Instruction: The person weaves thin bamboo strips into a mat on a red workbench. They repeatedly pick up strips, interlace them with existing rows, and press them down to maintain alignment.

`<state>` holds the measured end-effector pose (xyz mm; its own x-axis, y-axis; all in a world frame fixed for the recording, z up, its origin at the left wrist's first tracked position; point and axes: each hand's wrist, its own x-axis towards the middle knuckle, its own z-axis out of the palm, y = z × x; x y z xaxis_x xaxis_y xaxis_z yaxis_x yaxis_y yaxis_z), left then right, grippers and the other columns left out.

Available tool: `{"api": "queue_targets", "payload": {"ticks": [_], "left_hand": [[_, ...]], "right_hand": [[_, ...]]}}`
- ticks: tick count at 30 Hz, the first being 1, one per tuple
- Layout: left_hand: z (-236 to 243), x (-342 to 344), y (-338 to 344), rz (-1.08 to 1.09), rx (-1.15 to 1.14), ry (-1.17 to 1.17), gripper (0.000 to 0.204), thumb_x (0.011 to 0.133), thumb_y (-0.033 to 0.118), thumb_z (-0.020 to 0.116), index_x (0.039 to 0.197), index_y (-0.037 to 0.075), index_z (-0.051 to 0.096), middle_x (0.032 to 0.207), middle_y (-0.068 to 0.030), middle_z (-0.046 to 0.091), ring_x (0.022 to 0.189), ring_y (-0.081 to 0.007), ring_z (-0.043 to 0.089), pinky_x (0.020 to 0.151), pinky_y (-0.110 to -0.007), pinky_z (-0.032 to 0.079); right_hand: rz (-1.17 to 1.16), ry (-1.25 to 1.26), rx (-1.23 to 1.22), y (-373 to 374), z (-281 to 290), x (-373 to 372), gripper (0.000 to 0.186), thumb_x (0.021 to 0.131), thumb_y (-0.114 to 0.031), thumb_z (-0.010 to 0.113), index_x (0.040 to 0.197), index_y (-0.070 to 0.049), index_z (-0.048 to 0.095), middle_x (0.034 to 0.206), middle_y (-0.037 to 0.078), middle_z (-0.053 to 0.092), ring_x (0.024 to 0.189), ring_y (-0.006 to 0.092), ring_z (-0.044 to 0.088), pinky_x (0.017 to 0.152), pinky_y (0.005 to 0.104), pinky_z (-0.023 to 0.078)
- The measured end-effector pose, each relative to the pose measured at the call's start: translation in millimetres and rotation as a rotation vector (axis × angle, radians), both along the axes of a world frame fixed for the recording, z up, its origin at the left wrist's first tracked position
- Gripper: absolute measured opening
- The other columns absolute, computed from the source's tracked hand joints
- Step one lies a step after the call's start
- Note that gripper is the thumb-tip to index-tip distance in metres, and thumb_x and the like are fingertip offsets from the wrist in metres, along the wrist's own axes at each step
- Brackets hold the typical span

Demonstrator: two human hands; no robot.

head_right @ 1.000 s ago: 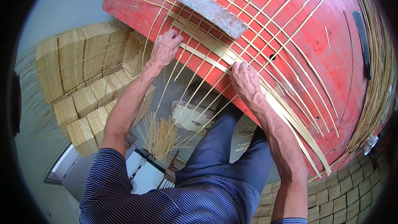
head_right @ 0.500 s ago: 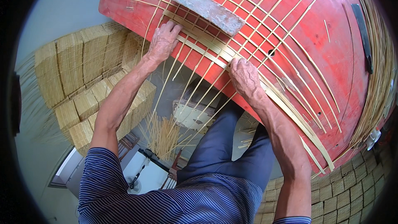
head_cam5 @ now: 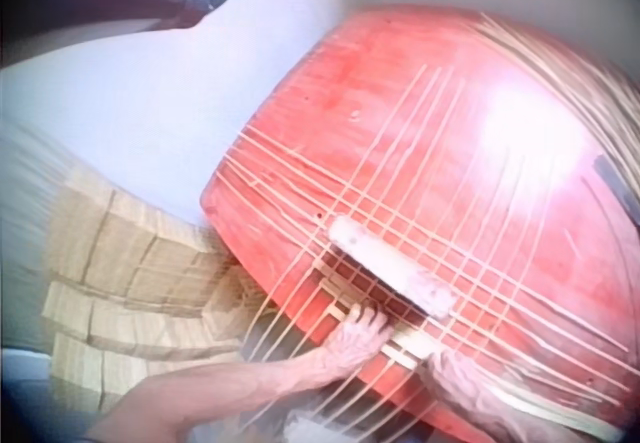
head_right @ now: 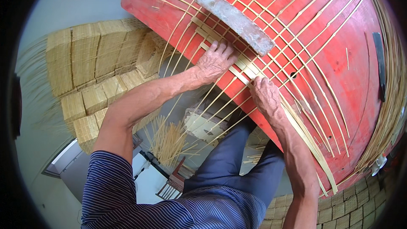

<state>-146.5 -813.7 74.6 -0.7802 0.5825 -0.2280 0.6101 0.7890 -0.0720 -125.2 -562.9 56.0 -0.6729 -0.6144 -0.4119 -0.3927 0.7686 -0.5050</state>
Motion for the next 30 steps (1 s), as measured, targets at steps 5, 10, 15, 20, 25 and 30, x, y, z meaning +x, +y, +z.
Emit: {"api": "queue_targets", "payload": {"ticks": [5,10,15,20,25,30], "left_hand": [[4,1,-3,0.01,-0.025,-0.053,0.04,0.074,0.021,0.072,0.111,0.009,0.063,0.113,-0.0186,0.058,0.109,-0.0338,0.055,0.097,-0.048,0.04],[2,-7,-1,0.022,0.094,-0.065,0.031,0.075,0.019,0.069,0.106,0.012,0.065,0.104,-0.0138,0.06,0.1,-0.0312,0.056,0.089,-0.046,0.043],[-2,-10,7,0.102,0.088,-0.073,0.026,0.078,0.015,0.064,0.104,0.011,0.065,0.101,-0.0131,0.06,0.097,-0.03,0.058,0.084,-0.044,0.045],[25,11,55,0.237,0.264,-0.22,0.021,0.081,0.011,0.063,0.102,0.007,0.063,0.095,-0.0141,0.06,0.09,-0.032,0.06,0.077,-0.047,0.047],[8,54,128,0.292,0.487,-0.561,0.023,0.088,0.015,0.066,0.102,0.001,0.053,0.087,-0.0199,0.063,0.084,-0.0399,0.065,0.069,-0.05,0.053],[-11,43,150,0.4,0.438,-0.593,0.023,0.089,0.018,0.065,0.098,0.003,0.05,0.081,-0.0209,0.064,0.082,-0.0439,0.064,0.071,-0.053,0.05]], "right_hand": [[-0.011,0.012,-0.006,-6,-1,4,0.027,0.089,-0.021,0.067,0.102,-0.001,0.055,0.091,0.02,0.062,0.084,0.0354,0.067,0.07,0.0453,0.056],[0.007,0.04,-0.004,-2,-3,0,0.019,0.092,-0.018,0.061,0.1,-0.002,0.055,0.088,0.019,0.06,0.08,0.0357,0.066,0.067,0.0461,0.055],[-0.163,0.027,-0.324,20,18,13,0.023,0.088,-0.015,0.067,0.102,-0.002,0.056,0.086,0.019,0.058,0.085,0.0381,0.062,0.073,0.0479,0.05],[-0.511,0.114,-0.166,118,56,85,0.03,0.085,-0.007,0.07,0.109,0.001,0.055,0.094,0.02,0.059,0.085,0.0392,0.059,0.074,0.0474,0.047],[-0.505,0.113,0.054,197,43,154,0.042,0.083,-0.006,0.069,0.121,0.001,0.054,0.111,0.021,0.059,0.104,0.0386,0.056,0.085,0.0473,0.048],[-0.545,0.176,0.139,211,47,166,0.048,0.081,-0.007,0.072,0.124,0.002,0.055,0.114,0.021,0.059,0.105,0.0388,0.056,0.086,0.0474,0.048]]}}
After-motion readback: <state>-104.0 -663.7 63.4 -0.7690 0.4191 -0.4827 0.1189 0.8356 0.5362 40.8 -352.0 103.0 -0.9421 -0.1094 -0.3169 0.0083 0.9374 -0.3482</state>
